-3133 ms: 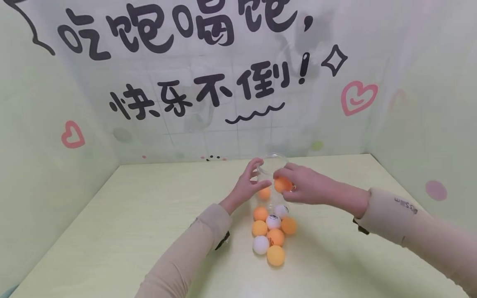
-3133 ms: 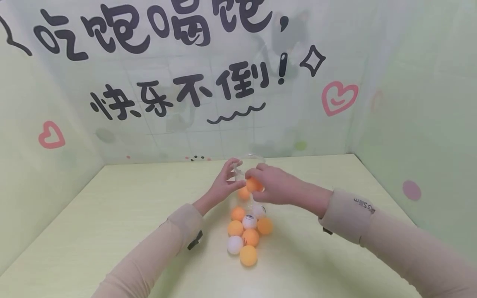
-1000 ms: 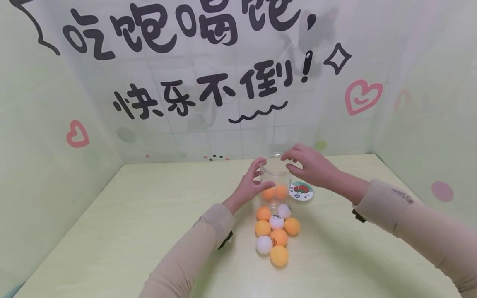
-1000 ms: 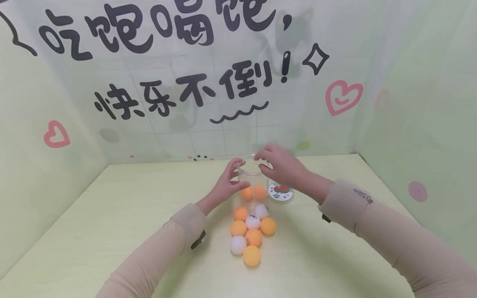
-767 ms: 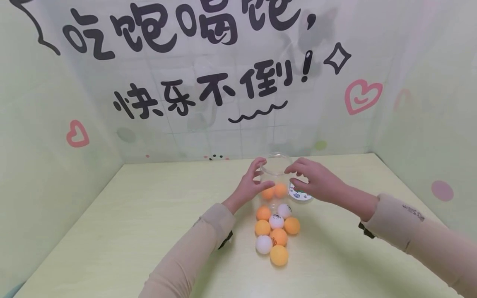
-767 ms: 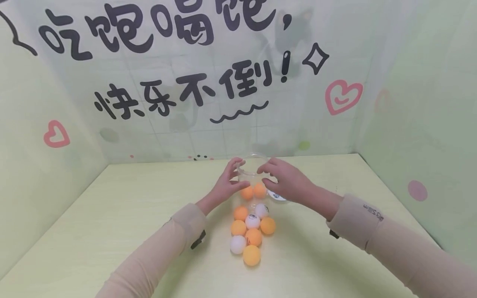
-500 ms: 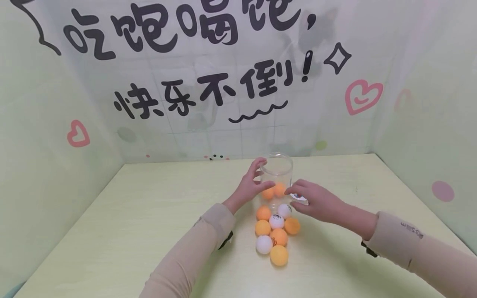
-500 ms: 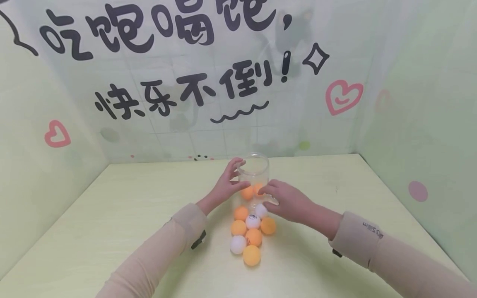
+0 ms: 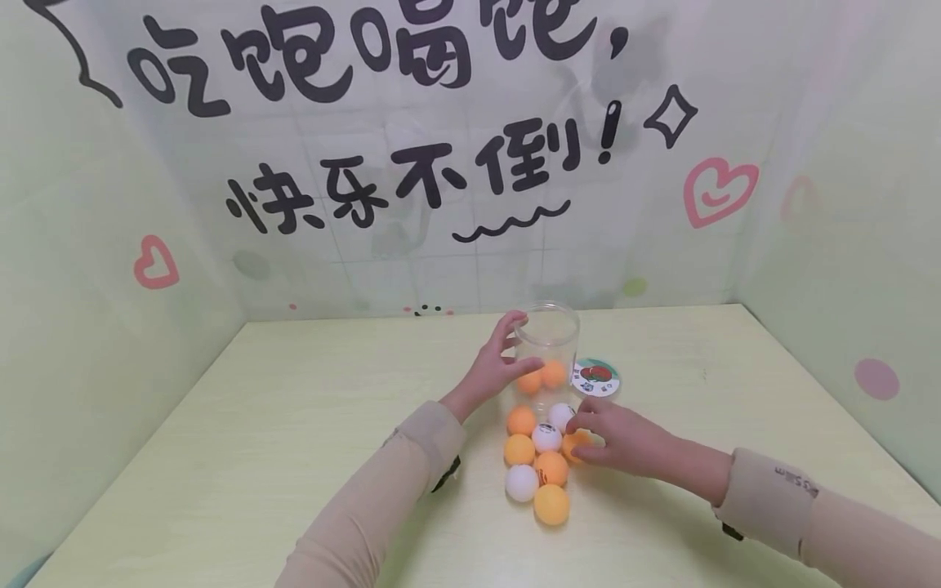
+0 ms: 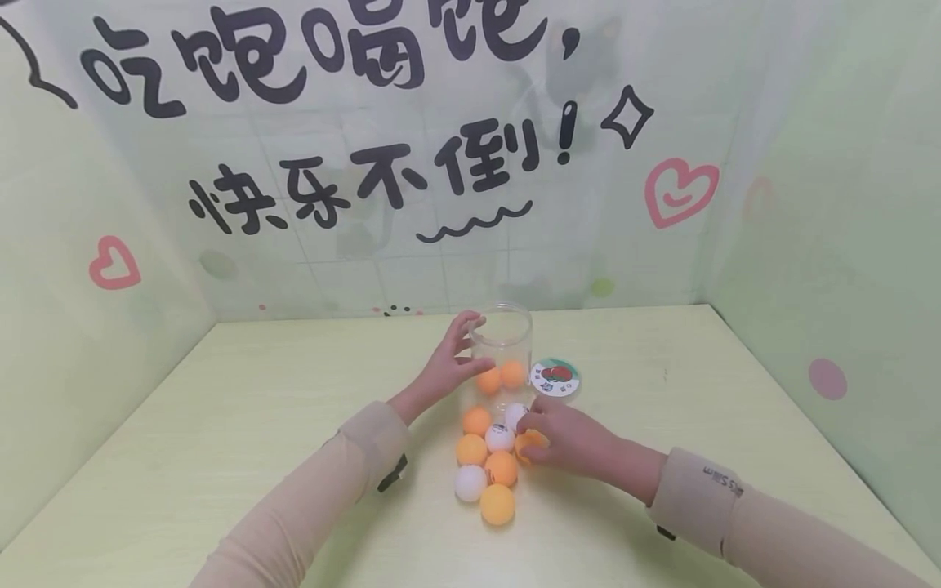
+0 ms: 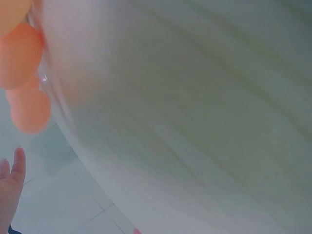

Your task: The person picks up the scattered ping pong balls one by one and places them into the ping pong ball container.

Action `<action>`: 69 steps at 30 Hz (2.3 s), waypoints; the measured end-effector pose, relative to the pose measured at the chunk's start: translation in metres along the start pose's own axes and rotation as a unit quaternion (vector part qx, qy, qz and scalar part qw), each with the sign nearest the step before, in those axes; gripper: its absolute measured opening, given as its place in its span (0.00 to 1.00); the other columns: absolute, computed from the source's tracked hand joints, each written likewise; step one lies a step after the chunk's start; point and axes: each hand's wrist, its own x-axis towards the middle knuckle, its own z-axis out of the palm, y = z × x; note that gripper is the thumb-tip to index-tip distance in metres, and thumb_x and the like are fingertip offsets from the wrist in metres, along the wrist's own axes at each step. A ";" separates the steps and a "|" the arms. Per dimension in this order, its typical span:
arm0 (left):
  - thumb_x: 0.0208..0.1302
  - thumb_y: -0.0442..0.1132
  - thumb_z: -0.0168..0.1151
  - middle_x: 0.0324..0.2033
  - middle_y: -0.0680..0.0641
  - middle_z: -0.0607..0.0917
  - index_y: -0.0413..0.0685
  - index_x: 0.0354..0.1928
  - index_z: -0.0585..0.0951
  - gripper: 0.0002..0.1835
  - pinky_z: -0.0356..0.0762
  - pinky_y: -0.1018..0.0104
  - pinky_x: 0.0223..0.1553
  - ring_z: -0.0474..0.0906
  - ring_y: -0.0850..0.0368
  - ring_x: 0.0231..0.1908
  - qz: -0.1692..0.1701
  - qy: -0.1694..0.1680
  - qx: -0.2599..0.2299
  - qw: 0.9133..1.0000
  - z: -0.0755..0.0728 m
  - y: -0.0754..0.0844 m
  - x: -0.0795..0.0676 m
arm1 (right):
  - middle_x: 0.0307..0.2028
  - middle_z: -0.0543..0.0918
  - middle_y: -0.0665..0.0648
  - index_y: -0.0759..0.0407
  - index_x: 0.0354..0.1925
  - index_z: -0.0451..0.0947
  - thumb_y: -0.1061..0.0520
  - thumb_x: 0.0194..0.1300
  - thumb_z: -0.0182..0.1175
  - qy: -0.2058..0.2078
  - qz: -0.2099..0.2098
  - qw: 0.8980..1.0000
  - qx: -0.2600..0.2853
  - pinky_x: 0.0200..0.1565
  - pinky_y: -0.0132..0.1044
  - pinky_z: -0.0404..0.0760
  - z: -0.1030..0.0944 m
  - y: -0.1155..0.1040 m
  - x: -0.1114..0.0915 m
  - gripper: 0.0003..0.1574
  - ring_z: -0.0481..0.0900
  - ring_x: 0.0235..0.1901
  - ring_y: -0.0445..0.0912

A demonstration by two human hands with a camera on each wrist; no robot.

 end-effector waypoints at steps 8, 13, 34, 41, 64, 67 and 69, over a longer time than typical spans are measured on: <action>0.59 0.38 0.62 0.68 0.44 0.57 0.52 0.65 0.54 0.36 0.66 0.50 0.58 0.60 0.41 0.63 -0.004 -0.003 -0.002 1.000 -0.001 0.001 -0.001 | 0.33 0.72 0.50 0.58 0.38 0.77 0.55 0.54 0.65 -0.014 0.017 1.000 0.007 0.27 0.27 0.71 0.004 -0.003 -0.001 0.13 0.67 0.26 0.38; 0.59 0.38 0.62 0.68 0.44 0.57 0.52 0.65 0.54 0.36 0.66 0.51 0.58 0.60 0.42 0.63 0.000 -0.006 -0.004 1.000 -0.003 -0.002 -0.001 | 0.31 0.72 0.49 0.57 0.38 0.75 0.56 0.53 0.65 -0.026 0.039 0.999 0.013 0.26 0.28 0.69 0.007 -0.007 -0.001 0.13 0.66 0.26 0.39; 0.59 0.38 0.62 0.68 0.44 0.57 0.52 0.65 0.55 0.36 0.65 0.50 0.59 0.60 0.42 0.64 -0.002 -0.007 -0.005 1.000 -0.005 0.000 -0.004 | 0.30 0.71 0.49 0.59 0.40 0.75 0.60 0.51 0.66 -0.081 0.098 0.991 0.030 0.27 0.30 0.68 0.002 -0.019 0.002 0.17 0.67 0.28 0.43; 0.59 0.39 0.62 0.68 0.44 0.57 0.53 0.65 0.55 0.36 0.65 0.51 0.59 0.59 0.42 0.64 -0.005 -0.009 -0.007 1.000 -0.005 0.000 -0.005 | 0.32 0.71 0.49 0.59 0.41 0.75 0.60 0.51 0.66 -0.086 0.093 0.992 0.017 0.28 0.30 0.69 -0.007 -0.021 0.004 0.17 0.67 0.28 0.42; 0.59 0.38 0.62 0.68 0.43 0.57 0.52 0.66 0.54 0.37 0.64 0.50 0.59 0.59 0.41 0.64 -0.002 0.003 -0.009 1.000 0.002 -0.001 0.001 | 0.34 0.74 0.51 0.60 0.39 0.75 0.62 0.49 0.66 -0.066 0.022 0.996 -0.047 0.29 0.30 0.70 -0.045 -0.014 0.013 0.17 0.67 0.27 0.41; 0.59 0.38 0.62 0.68 0.43 0.57 0.52 0.66 0.54 0.37 0.64 0.50 0.59 0.59 0.41 0.64 0.000 0.000 -0.010 1.000 0.000 -0.002 0.001 | 0.34 0.74 0.51 0.60 0.39 0.75 0.61 0.49 0.66 -0.062 0.021 0.996 -0.059 0.30 0.30 0.72 -0.050 -0.017 0.016 0.16 0.68 0.29 0.42; 0.59 0.38 0.62 0.68 0.43 0.57 0.52 0.66 0.54 0.37 0.64 0.50 0.59 0.59 0.41 0.64 0.000 -0.003 -0.010 1.000 -0.001 -0.002 0.002 | 0.36 0.75 0.52 0.60 0.39 0.75 0.61 0.50 0.67 -0.061 0.024 0.996 -0.064 0.32 0.31 0.74 -0.053 -0.019 0.017 0.16 0.69 0.30 0.42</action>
